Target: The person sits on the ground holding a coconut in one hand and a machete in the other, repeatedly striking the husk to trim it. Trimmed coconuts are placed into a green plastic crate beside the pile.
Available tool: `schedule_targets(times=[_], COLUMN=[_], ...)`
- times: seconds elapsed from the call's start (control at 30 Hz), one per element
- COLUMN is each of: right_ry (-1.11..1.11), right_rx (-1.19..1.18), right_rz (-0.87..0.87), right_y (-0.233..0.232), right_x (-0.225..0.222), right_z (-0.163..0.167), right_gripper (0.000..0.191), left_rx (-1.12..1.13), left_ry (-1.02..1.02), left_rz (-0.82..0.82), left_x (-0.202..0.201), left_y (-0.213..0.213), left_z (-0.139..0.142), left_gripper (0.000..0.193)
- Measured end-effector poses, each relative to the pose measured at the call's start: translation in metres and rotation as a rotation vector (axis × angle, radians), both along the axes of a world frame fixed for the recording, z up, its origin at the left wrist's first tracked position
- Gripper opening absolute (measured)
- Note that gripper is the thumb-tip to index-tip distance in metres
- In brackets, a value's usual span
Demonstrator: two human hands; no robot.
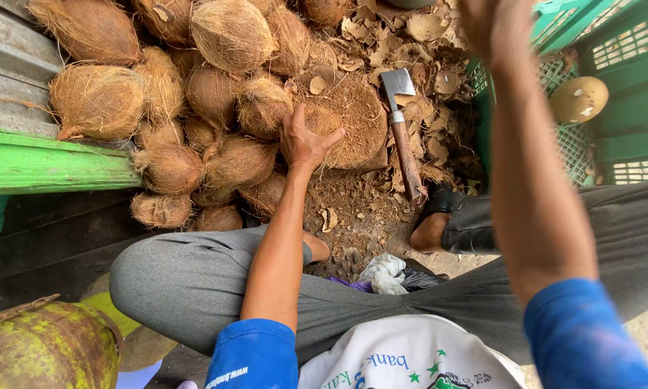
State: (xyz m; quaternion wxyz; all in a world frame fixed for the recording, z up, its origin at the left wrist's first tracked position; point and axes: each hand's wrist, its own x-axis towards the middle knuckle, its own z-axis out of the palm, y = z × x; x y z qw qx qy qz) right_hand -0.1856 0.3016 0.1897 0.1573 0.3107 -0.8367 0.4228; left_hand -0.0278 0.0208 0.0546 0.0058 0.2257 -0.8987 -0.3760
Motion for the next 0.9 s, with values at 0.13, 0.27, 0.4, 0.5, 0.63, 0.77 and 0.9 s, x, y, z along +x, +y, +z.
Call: schedule_targets(times=[0.13,0.27,0.4,0.5,0.63,0.77,0.9], right_ry=[-0.331,-0.986,-1.02,-1.166,-1.138,-0.688,-0.64], right_rx=[0.271,0.431,0.298,0.085,-0.293,-0.478,-0.564], right_rz=[-0.318,-0.443,-0.445,-0.444,-0.332,-0.149,-0.132], right_y=[-0.018,-0.021,-0.02,-0.017,-0.02,-0.027,-0.018], right_x=[0.107,0.16,0.145,0.143,0.155,0.15,0.147], right_z=[-0.049,-0.143,-0.182,-0.161,-0.113,-0.06,0.003], right_gripper=[0.065,0.071,0.071,0.067,0.068,0.05,0.038], left_rx=[0.044,-0.08,-0.362,-0.094,0.139,0.139,0.439], left_ry=[0.21,0.416,0.564,0.352,0.185,0.088,0.349], left_rz=[-0.11,-0.467,-0.641,-0.273,0.176,0.215,0.309], left_x=[0.005,0.003,-0.005,-0.008,-0.011,-0.026,-0.032], left_y=[0.005,0.003,0.009,0.023,0.036,0.037,0.037], left_z=[0.002,-0.004,-0.019,-0.033,-0.044,-0.043,-0.038], left_gripper=[0.108,0.122,0.127,0.071,0.092,0.07,0.06])
